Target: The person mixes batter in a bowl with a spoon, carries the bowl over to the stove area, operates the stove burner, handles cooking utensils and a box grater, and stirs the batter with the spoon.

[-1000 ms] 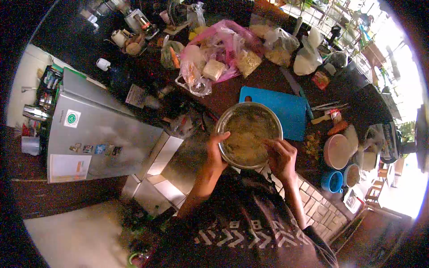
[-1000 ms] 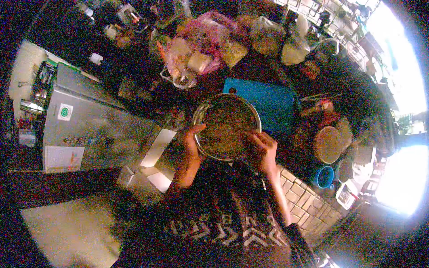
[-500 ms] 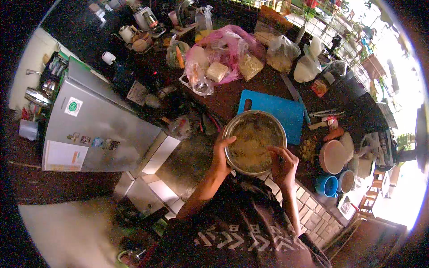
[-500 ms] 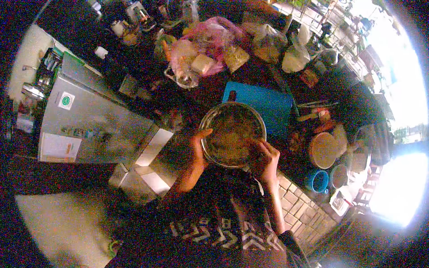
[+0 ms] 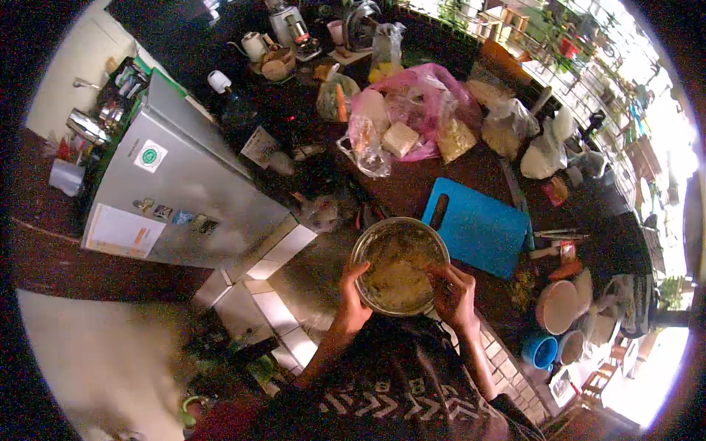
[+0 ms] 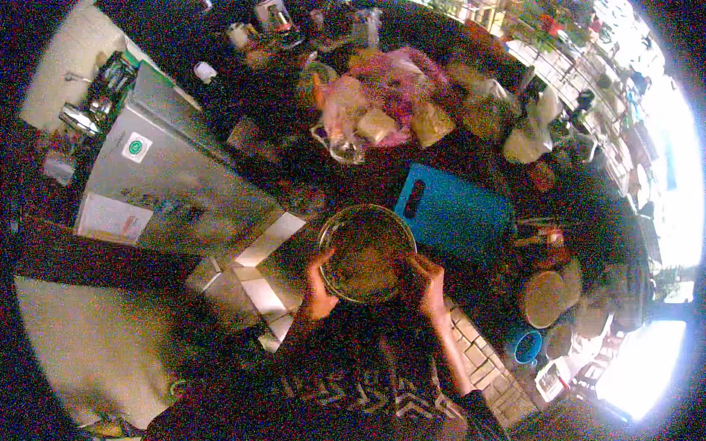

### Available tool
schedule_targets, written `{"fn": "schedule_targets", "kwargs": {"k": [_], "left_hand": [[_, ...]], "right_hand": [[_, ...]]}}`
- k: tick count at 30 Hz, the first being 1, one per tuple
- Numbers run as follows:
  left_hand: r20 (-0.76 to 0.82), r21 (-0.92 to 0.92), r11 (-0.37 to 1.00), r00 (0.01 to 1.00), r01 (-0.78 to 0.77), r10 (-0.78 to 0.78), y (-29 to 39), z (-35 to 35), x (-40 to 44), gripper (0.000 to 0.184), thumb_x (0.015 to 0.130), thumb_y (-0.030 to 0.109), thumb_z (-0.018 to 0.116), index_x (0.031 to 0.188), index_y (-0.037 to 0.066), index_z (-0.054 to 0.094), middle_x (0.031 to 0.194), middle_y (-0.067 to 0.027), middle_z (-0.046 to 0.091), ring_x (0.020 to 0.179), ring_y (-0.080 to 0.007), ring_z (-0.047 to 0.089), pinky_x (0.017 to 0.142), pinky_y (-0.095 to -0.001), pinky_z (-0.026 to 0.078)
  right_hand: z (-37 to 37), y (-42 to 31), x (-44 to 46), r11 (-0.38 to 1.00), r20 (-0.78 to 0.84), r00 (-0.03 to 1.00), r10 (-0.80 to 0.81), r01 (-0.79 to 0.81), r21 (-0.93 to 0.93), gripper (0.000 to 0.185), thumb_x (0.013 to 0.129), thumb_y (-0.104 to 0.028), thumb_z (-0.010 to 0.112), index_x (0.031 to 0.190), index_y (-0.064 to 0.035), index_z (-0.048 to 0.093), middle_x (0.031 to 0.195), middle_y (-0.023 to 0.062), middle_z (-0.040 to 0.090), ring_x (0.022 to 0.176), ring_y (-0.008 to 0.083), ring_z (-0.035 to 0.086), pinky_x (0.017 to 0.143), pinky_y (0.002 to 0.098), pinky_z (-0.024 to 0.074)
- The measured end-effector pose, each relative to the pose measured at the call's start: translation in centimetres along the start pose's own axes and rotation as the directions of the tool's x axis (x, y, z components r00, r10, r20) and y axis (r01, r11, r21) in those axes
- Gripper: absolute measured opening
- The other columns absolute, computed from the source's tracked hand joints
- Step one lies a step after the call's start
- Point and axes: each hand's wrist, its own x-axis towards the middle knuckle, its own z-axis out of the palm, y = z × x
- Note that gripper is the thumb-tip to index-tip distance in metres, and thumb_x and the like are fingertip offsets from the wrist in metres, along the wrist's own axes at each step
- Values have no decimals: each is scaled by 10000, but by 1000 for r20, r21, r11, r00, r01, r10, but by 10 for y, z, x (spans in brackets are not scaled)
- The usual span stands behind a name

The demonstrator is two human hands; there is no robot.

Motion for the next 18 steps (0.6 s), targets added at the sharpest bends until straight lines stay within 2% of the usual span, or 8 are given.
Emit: {"fn": "schedule_targets", "kwargs": {"k": [3, 6, 9, 11, 14, 15, 17, 18], "left_hand": [[230, 326, 877, 929, -353, 288, -1, 1, -3, 479, 866, 196, 609, 1299, 96, 430, 1396, -112, 413, 1243, -268, 451, 1014, -463, 416], [156, 486, 773, 911, -408, 383, -1, 21, -6, 495, 818, 234, 594, 1280, 94, 484, 1218, -107, 571, 1126, -268, 555, 953, -437, 454], [294, 538, 672, 860, -509, 417, -2, 45, -2, 501, 816, 230, 591, 1282, 85, 480, 1217, -113, 574, 1111, -275, 564, 958, -436, 453], [-54, 194, 981, 998, -8, 19, -7, 65, 4, 496, 813, 214, 596, 1277, 83, 482, 1213, -121, 573, 1107, -278, 566, 956, -427, 457], [-44, 265, 960, 996, 89, -80, -41, 66, 6, 487, 817, 203, 593, 1274, 79, 481, 1208, -125, 571, 1104, -276, 567, 946, -423, 467], [-42, 296, 946, 992, 129, -122, -53, 69, 4, 484, 818, 199, 592, 1273, 78, 481, 1207, -127, 570, 1103, -275, 568, 943, -421, 470], [201, 289, 957, 975, 34, -96, -87, 84, -6, 480, 826, 207, 577, 1272, 60, 477, 1216, -131, 554, 1102, -273, 563, 942, -420, 470], [537, 555, 740, 843, -379, 29, -105, 82, -19, 470, 833, 211, 562, 1265, 47, 476, 1222, -129, 545, 1099, -274, 559, 950, -422, 461]], "right_hand": [[4, -2, 11, 999, 43, 998, -39, 40, -10, 158, 782, 59, 616, 930, 15, 648, 844, 174, 665, 722, 304, 662, 626, 331, 509], [-4, -6, 15, 998, 36, 998, -46, 47, -37, 148, 784, 53, 623, 922, 8, 652, 831, 168, 665, 710, 303, 659, 616, 334, 507], [-21, -6, 13, 997, -27, 999, -41, 39, -72, 141, 781, 53, 624, 910, 2, 652, 822, 159, 664, 700, 294, 656, 612, 330, 505], [-38, -6, -1, 995, -68, 997, -35, 29, -98, 139, 780, 54, 624, 905, 0, 652, 820, 154, 665, 693, 291, 655, 611, 328, 504], [-69, -8, -34, 989, -198, 980, -3, -26, -143, 149, 775, 70, 610, 900, 1, 651, 817, 148, 665, 686, 290, 652, 612, 323, 504], [-80, -13, -49, 993, -260, 961, 95, -110, -46, 154, 775, 78, 599, 898, 1, 652, 816, 147, 665, 683, 282, 652, 610, 319, 502], [-107, -30, -86, 975, -366, 904, 220, -219, 45, 160, 775, 86, 589, 895, 1, 652, 815, 146, 664, 680, 275, 652, 608, 315, 501], [-124, -41, -104, 971, -399, 889, 224, -239, 12, 158, 780, 89, 584, 893, 2, 652, 813, 142, 666, 672, 258, 654, 600, 302, 500]]}}
